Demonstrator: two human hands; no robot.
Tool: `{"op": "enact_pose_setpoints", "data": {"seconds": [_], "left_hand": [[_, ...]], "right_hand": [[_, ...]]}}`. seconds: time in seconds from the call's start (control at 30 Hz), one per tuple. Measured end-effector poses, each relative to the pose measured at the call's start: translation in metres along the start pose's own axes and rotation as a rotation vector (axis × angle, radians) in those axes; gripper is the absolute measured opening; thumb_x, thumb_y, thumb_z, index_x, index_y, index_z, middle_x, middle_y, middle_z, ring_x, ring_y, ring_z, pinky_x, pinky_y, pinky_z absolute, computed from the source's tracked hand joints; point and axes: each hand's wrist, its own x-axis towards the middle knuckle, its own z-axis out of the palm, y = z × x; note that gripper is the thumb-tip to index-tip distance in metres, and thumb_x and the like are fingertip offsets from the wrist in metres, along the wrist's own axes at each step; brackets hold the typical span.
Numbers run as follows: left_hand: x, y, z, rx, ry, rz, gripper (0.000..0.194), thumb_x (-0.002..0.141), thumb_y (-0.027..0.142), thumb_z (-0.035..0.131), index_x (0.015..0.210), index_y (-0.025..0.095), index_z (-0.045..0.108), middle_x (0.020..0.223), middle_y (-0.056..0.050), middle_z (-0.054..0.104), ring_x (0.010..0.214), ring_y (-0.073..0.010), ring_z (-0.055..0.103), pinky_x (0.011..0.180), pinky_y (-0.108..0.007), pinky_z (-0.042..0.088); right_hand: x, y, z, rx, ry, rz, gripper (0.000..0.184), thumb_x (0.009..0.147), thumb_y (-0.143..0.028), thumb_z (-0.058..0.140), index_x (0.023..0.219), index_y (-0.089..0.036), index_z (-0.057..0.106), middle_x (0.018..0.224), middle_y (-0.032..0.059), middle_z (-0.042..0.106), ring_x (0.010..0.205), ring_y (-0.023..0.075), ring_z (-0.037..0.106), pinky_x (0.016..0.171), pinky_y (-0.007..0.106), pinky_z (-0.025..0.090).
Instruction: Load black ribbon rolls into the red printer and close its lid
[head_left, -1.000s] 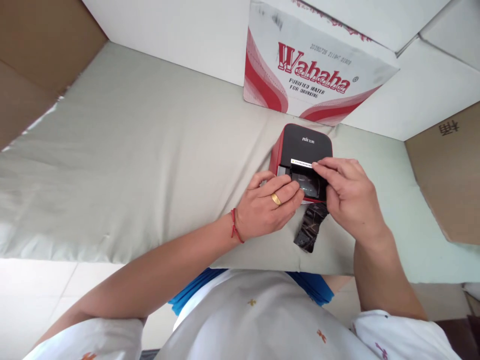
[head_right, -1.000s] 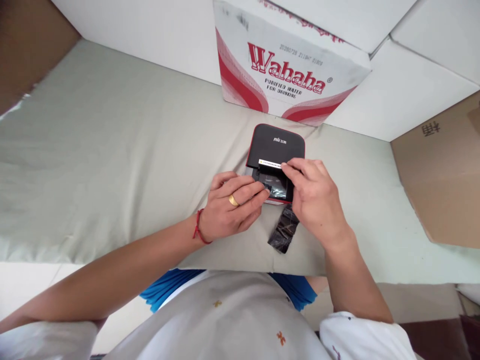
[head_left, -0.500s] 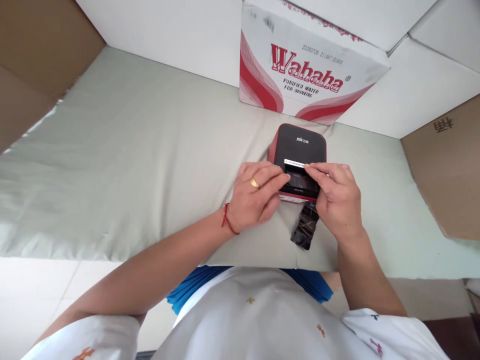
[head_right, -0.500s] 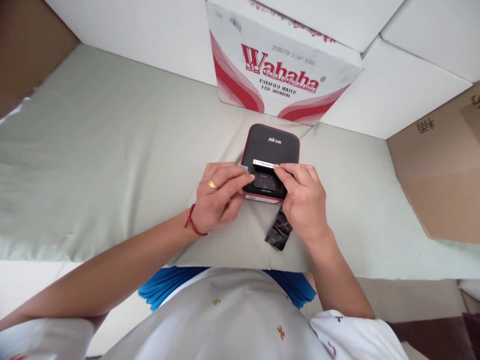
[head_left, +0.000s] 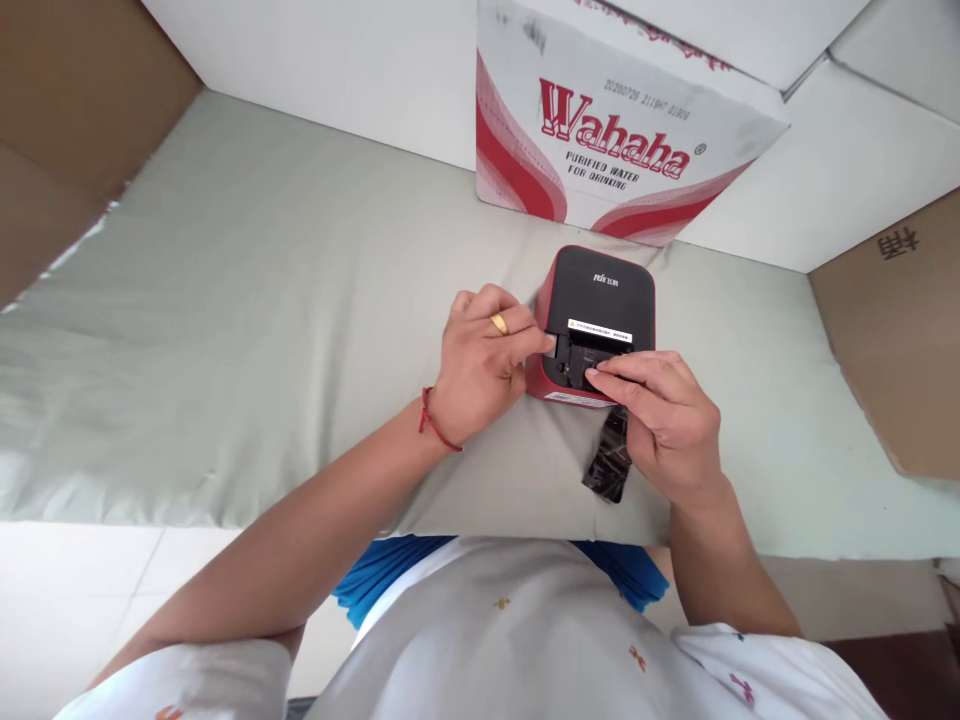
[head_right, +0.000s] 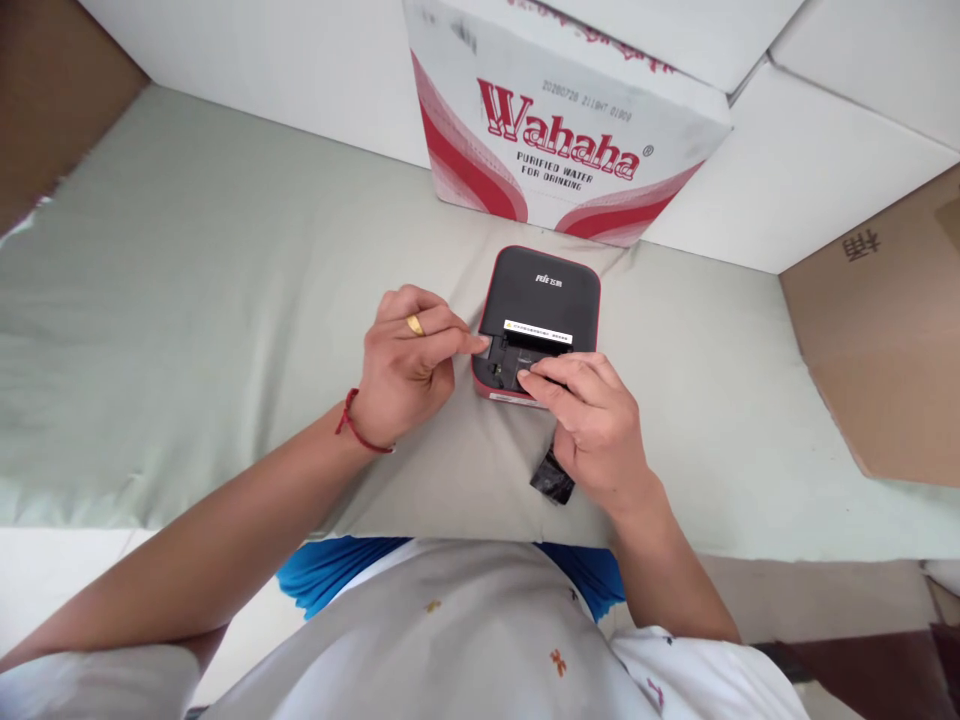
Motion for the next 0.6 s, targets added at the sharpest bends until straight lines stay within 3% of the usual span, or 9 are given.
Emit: {"op": "enact_pose_setpoints", "data": {"seconds": [0.23, 0.4, 0.5, 0.6], "left_hand": [[0.003, 0.004, 0.007, 0.044, -0.009, -0.012, 0.03, 0.096, -0.002, 0.048, 0.083, 0.022, 0.059, 0.075, 0.005, 0.064, 0.085, -0.017, 0.055, 0.078, -0.038, 0.029], [-0.011, 0.009, 0.012, 0.027, 0.101, -0.009, 0.023, 0.103, 0.008, 0.05, 0.1, 0.025, 0.066, 0.08, 0.001, 0.067, 0.088, -0.0195, 0.057, 0.078, -0.039, 0.037], [-0.016, 0.013, 0.013, -0.006, 0.178, 0.018, 0.03, 0.102, 0.009, 0.049, 0.119, 0.025, 0.068, 0.099, -0.004, 0.073, 0.101, -0.0216, 0.063, 0.084, -0.041, 0.045], [-0.018, 0.017, 0.011, -0.043, 0.15, 0.067, 0.037, 0.098, 0.012, 0.052, 0.13, 0.026, 0.065, 0.114, -0.008, 0.075, 0.114, -0.0249, 0.066, 0.091, -0.043, 0.049]], "right_hand": [[0.017, -0.004, -0.016, -0.035, -0.126, 0.01, 0.044, 0.093, 0.003, 0.048, 0.109, -0.022, 0.081, 0.109, 0.0074, 0.08, 0.095, 0.0207, 0.072, 0.081, 0.036, 0.059], [0.047, 0.018, -0.024, -0.116, -0.159, 0.186, 0.04, 0.1, -0.012, 0.046, 0.109, -0.025, 0.082, 0.115, 0.005, 0.081, 0.106, 0.0216, 0.075, 0.096, 0.037, 0.059], [0.071, 0.036, -0.02, -0.289, -0.325, 0.333, 0.041, 0.099, -0.017, 0.047, 0.119, -0.024, 0.082, 0.119, 0.0066, 0.081, 0.109, 0.0263, 0.075, 0.098, 0.041, 0.057], [0.089, 0.044, -0.011, -0.481, -0.543, 0.418, 0.04, 0.099, -0.023, 0.051, 0.127, -0.024, 0.08, 0.121, 0.0093, 0.081, 0.106, 0.0323, 0.075, 0.086, 0.044, 0.055]]}}
